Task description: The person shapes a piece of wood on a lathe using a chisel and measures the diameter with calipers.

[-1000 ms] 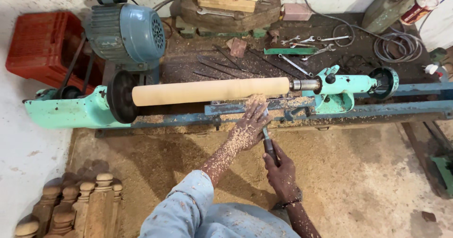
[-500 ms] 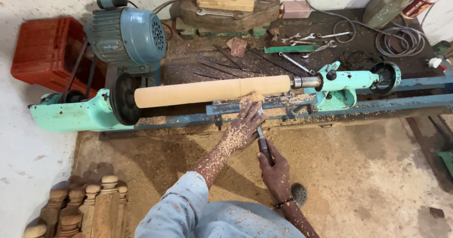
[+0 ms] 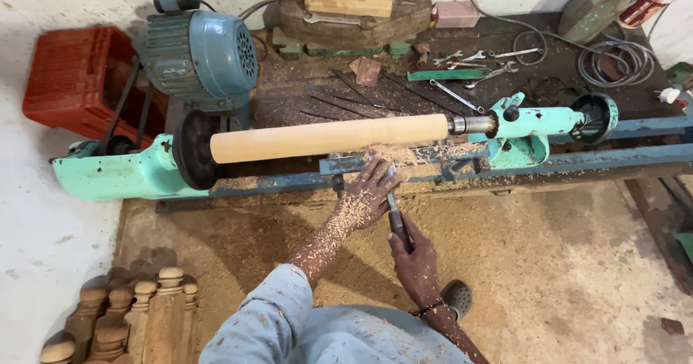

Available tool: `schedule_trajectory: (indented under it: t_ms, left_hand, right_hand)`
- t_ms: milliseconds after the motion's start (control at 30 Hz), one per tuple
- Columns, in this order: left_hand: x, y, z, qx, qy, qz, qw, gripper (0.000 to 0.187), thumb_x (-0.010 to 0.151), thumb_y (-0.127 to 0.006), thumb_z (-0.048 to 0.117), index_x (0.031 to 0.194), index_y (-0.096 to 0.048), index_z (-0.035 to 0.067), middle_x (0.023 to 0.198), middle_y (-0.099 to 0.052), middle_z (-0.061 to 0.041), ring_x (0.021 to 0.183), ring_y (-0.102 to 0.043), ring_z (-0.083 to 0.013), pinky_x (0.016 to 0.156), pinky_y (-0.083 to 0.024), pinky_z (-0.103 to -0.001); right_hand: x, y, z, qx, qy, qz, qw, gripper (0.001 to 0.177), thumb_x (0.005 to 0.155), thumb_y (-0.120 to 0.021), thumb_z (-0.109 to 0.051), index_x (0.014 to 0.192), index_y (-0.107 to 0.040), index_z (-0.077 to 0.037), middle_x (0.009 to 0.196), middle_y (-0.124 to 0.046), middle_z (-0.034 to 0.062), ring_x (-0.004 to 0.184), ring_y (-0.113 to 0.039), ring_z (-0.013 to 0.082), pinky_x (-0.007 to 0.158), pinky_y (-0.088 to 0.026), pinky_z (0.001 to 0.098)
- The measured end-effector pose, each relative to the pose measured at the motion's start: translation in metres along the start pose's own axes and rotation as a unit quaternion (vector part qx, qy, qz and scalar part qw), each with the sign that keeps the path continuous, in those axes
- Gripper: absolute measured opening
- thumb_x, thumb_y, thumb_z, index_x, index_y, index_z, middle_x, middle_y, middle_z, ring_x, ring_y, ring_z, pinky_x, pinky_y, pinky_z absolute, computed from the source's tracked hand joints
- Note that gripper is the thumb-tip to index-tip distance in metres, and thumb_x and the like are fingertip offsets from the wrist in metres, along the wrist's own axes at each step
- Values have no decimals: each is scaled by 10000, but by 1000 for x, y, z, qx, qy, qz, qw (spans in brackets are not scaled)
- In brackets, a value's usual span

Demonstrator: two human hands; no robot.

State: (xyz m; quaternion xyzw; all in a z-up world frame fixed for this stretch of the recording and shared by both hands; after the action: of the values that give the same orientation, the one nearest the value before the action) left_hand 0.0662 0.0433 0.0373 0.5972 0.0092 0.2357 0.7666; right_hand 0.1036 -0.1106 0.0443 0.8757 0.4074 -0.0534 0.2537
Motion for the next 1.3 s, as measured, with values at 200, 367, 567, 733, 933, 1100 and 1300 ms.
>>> schedule_trajectory:
  t_ms: [200, 367, 567, 733, 933, 1100, 1300]
  left_hand:
    - [-3, -2, -8, -37, 18, -37, 998, 605, 960, -656, 393, 1502, -490, 181, 1605, -367, -224, 1541, -209, -427, 1241, -254, -518]
    - [-10, -11, -7, 16, -10, -89, 996, 699, 911, -697, 365, 1525, -457, 133, 1592, -370, -207, 1553, -172, -447, 1279, -228, -523]
    - [-21, -2, -20, -32, -9, -68, 997, 709, 901, -684, 360, 1530, -447, 134, 1639, -270, -259, 1542, -129, -463, 1257, -235, -535]
    - [-13, 2, -18, -51, -6, -37, 998, 638, 969, -656, 425, 1498, -459, 128, 1630, -192, -270, 1542, -83, -496, 1253, -188, -599]
    - [-13, 3, -15, -36, -15, -21, 999, 636, 948, -660, 392, 1508, -477, 150, 1668, -185, -231, 1558, -98, -469, 1279, -155, -601]
    - [-12, 0, -11, -47, -14, -18, 999, 612, 955, -652, 369, 1506, -491, 157, 1694, -178, -214, 1576, -122, -446, 1288, -188, -573]
    - [-5, -3, -10, -85, 5, -32, 996, 622, 969, -672, 355, 1519, -478, 139, 1708, -138, -203, 1573, -139, -425, 1273, -212, -566]
  right_hand:
    - [-3, -7, -1, 7, -9, -4, 1000, 579, 896, -688, -165, 1462, -570, -134, 707, -639, 41, 568, -562, 111, 502, -484, 318]
    - [-15, -12, -7, 11, -37, 9, 999, 573, 909, -701, -191, 1462, -573, -118, 704, -639, 42, 558, -551, 111, 499, -480, 309]
    - [-23, -28, -12, 41, -49, 17, 998, 573, 907, -695, -183, 1463, -575, -116, 690, -625, 14, 566, -544, 89, 495, -478, 294]
    - [-17, -24, 1, 12, -79, 16, 997, 575, 898, -705, -187, 1462, -593, -160, 679, -616, 79, 540, -530, 131, 500, -473, 316]
    - [-13, -14, -14, -12, 35, 50, 998, 541, 887, -723, -166, 1414, -613, -109, 794, -709, 40, 657, -622, 93, 599, -536, 295]
    - [-13, -14, 1, 12, -19, 40, 999, 543, 892, -715, -177, 1424, -619, -124, 752, -682, 59, 626, -590, 101, 559, -514, 314]
    - [-9, -8, 0, -11, -35, 39, 999, 548, 894, -720, -203, 1428, -619, -140, 703, -663, 56, 568, -584, 101, 514, -495, 301]
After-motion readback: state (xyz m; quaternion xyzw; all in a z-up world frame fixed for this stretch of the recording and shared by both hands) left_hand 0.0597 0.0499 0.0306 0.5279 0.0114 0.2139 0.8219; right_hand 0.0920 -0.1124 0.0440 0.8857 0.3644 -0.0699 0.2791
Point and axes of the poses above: each hand's wrist, its own x-axis towards the middle knuckle, its own y-axis out of the back of the hand, z = x × y, the point moved 10 cm from there along x, towards the middle knuckle
